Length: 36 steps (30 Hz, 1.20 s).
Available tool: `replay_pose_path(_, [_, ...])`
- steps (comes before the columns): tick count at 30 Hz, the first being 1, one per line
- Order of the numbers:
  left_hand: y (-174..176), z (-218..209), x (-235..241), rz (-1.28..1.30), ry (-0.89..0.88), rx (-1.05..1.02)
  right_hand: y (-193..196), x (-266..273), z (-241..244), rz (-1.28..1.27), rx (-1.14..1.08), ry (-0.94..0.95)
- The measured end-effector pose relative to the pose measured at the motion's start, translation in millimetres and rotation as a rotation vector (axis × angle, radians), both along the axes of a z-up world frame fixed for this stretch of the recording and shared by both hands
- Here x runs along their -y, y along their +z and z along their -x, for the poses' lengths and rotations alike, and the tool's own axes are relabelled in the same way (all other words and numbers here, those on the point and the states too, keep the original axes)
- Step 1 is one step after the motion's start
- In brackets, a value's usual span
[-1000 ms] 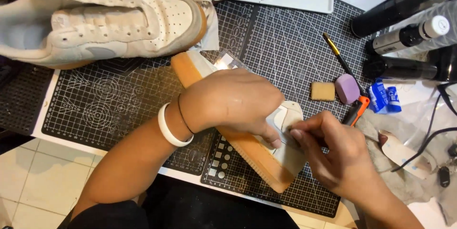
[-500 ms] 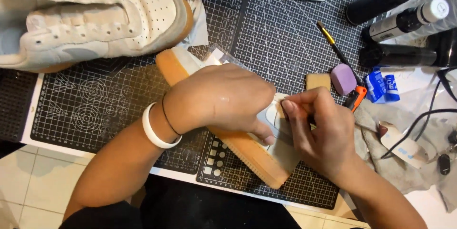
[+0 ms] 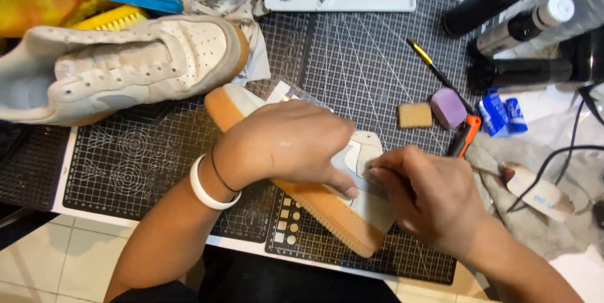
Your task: The person scrubs the upper and collar of a white sneaker using a small sanding block. They then switch to a purple eraser to clean the toe box and side panels of the shoe.
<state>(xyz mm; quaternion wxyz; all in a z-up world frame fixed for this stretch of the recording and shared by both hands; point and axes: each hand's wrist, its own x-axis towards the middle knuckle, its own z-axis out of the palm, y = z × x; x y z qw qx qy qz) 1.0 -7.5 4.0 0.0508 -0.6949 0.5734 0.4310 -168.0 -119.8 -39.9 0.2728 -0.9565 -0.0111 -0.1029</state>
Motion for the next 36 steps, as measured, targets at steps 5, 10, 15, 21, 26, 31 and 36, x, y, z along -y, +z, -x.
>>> replay_pose_path(5, [-5,3,2,0.030,-0.019,0.010,-11,-2,-11,0.089,0.013,-0.061])
replay_pose_path(10, [-6,-1,2,0.054,0.005,-0.009,1,3,-8,-0.025,0.038,0.081])
replay_pose_path(15, [-2,1,3,0.013,0.027,-0.008,-8,-1,-19,0.040,0.124,0.026])
replay_pose_path(21, [1,0,1,0.002,-0.005,-0.004,-9,4,-5,0.019,0.012,0.013])
replay_pose_path(26, [-5,0,-1,0.052,-0.027,0.019,-12,1,-6,0.056,0.024,-0.021])
replay_pose_path(31, [-9,2,-3,0.076,-0.069,0.008,-11,5,-2,0.056,-0.164,-0.006])
replay_pose_path(36, [-7,1,-3,0.076,-0.021,0.020,-7,6,-9,0.047,-0.016,0.081])
